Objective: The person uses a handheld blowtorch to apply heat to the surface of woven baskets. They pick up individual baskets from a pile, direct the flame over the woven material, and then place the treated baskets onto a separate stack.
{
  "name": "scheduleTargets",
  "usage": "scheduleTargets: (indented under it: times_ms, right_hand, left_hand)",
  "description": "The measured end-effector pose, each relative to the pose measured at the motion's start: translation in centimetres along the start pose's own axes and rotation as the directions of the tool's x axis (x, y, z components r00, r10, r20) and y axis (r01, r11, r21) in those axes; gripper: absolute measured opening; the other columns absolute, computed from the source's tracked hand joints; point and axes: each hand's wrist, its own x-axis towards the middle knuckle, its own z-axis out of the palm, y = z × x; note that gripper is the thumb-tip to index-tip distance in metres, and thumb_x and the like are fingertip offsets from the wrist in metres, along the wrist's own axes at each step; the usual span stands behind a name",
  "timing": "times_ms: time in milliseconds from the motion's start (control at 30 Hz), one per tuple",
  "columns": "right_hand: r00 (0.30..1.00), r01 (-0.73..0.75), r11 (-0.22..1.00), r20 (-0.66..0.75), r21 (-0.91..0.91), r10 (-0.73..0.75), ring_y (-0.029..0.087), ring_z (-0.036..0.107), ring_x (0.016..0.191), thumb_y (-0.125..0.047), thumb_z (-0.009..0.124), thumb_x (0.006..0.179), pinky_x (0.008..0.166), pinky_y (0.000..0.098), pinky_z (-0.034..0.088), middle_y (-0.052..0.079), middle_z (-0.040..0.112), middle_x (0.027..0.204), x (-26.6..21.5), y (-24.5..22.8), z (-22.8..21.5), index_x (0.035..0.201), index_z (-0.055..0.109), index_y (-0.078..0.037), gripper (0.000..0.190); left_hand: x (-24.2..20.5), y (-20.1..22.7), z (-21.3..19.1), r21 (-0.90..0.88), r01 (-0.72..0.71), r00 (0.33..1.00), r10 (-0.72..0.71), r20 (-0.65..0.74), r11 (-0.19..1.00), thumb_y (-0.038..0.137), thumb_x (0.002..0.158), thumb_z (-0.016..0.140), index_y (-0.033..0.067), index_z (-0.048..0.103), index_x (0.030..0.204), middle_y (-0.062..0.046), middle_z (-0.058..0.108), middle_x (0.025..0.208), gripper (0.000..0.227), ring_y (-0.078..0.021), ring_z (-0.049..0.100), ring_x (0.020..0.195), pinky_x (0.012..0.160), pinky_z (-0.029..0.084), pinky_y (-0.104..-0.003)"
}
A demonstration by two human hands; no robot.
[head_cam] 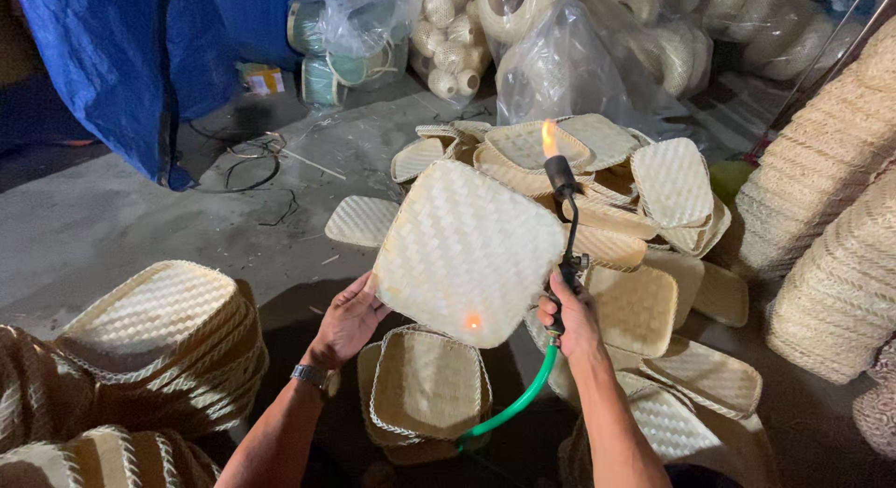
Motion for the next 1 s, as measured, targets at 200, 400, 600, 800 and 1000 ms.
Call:
scheduleTargets:
  times_ms: [200,400,600,800,1000]
  right_hand:
    - [0.992,0.057,0.981,0.120,-0.187,-0.035,0.008,0.045,0.048,-0.015,0.075,0.089,0.040,0.0262,0.037,-0.003,0.050,0.067,-1.1,-2.2,0.6,0.092,0.056,-0.010,0.020]
    - [0.981,0.102,0.782,0.193,-0.615,0.025,0.008,0.048,0.046,-0.013,0.077,0.087,0.039,0.0267,0.040,-0.001,0.053,0.060,-2.3,-2.9,1.1,0.091,0.055,-0.005,0.024]
    - [0.959,0.076,0.648,0.233,-0.758,0.161,0.010,0.049,0.043,-0.016,0.081,0.083,0.037,0.0275,0.040,0.000,0.054,0.059,-3.3,-2.5,4.1,0.094,0.058,-0.004,0.028]
    - [0.986,0.166,0.428,0.163,-0.888,-0.042,0.007,0.053,0.044,-0.031,0.073,0.087,0.038,0.0251,0.042,-0.002,0.058,0.058,-5.3,-3.8,7.0,0.096,0.065,-0.009,0.025]
    - [0.952,0.079,0.452,0.202,-0.888,0.231,0.011,0.046,0.039,-0.045,0.060,0.094,0.035,0.0309,0.036,0.002,0.053,0.053,-8.7,-5.0,7.1,0.082,0.060,-0.007,0.040]
  left_hand:
    - [1.1,0.1,-0.5,0.663,-0.055,0.968,0.202,-0.147,0.747,0.016,0.098,0.062,0.0054,0.039,0.153,-0.012,0.047,0.156,0.061,-0.0254,0.049,0.141,0.116,0.040,-0.043]
    - [-0.5,2.1,9.5,0.925,-0.329,0.851,0.364,0.377,-0.189,0.027,0.092,0.074,0.0077,0.049,0.147,-0.020,0.047,0.154,0.063,-0.0356,0.040,0.147,0.120,0.036,-0.046]
    - [0.8,1.0,12.5,0.826,-0.446,0.828,0.192,0.527,-0.346,0.030,0.093,0.074,-0.0003,0.056,0.145,-0.012,0.069,0.125,0.063,-0.0327,0.058,0.125,0.110,0.035,-0.059]
    - [3.0,-2.0,2.7,0.865,0.150,0.974,0.078,-0.213,0.478,0.022,0.098,0.070,0.0032,0.076,0.120,-0.009,0.070,0.091,0.030,-0.0130,0.055,0.073,0.065,0.048,-0.035]
    - [4.1,-2.0,-3.4,0.304,-0.125,0.901,0.236,-0.364,0.944,0.024,0.103,0.059,-0.0014,0.070,0.116,-0.005,0.072,0.105,0.031,-0.0100,0.065,0.088,0.075,0.055,-0.026]
